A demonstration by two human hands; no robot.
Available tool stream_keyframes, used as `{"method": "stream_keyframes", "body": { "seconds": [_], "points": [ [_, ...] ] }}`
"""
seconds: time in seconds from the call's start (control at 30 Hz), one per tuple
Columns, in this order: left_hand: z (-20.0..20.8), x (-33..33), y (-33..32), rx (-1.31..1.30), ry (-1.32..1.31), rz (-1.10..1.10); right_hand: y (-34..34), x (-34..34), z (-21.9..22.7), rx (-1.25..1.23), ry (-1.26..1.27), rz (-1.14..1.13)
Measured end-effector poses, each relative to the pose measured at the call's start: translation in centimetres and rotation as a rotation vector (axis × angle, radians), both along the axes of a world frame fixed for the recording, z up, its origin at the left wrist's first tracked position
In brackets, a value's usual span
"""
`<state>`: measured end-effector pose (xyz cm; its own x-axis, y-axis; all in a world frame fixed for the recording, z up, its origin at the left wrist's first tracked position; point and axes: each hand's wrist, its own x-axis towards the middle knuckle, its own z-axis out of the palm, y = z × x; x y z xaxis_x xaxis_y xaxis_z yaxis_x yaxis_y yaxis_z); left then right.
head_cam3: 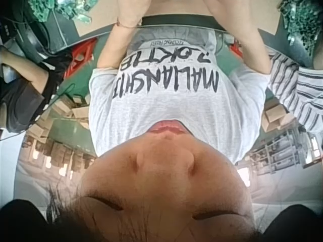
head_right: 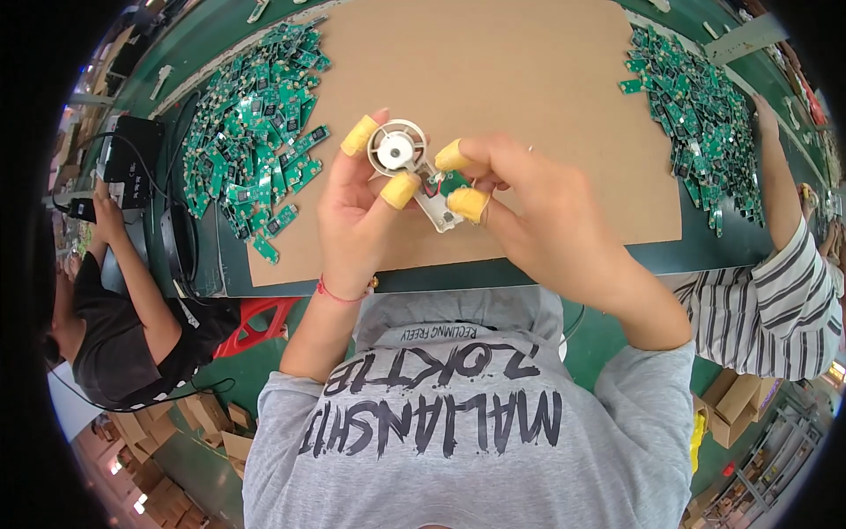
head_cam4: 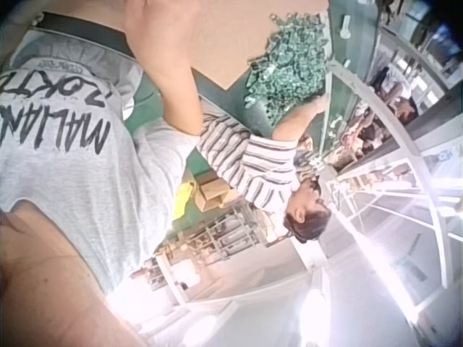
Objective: The person assembles printed circuit boards into plastic housing units by hand on a production line.
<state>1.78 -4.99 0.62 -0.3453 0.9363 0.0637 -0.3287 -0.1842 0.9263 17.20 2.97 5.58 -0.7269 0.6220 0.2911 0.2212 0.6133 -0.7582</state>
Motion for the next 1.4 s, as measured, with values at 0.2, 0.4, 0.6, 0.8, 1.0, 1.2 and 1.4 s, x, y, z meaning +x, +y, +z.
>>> {"method": "stream_keyframes", "body": {
  "seconds": [0.2,0.4,0.6,0.8,1.0,1.2,1.4],
  "points": [
    [-0.3,0.5,-0.1,0.055,0.075,-0.090,0.4,-0.5,-0.7,-0.102,0.103,-0.028],
    [-0.3,0.1,0.2,0.043,0.085,0.022,0.0,-0.6,-0.9,-0.250,0.130,-0.039],
    [0.1,0.6,0.4,0.037,0.075,0.031,-0.6,-1.2,-2.5,-0.525,0.335,0.025],
    [0.3,0.5,0.5,0.043,0.097,0.037,-0.2,-1.1,-3.2,-0.285,0.210,-0.010],
    [0.3,0.2,0.7,0.020,0.114,0.022,0.1,-1.2,-3.6,-0.312,0.229,-0.045],
    [0.5,-0.1,0.4,-0.016,0.025,-0.031,0.2,-1.1,-4.2,-0.185,0.191,-0.037],
    [0.9,-0.5,0.2,-0.081,-0.063,-0.103,0.4,-1.2,-4.6,-0.154,0.171,-0.049]
  ]
}}
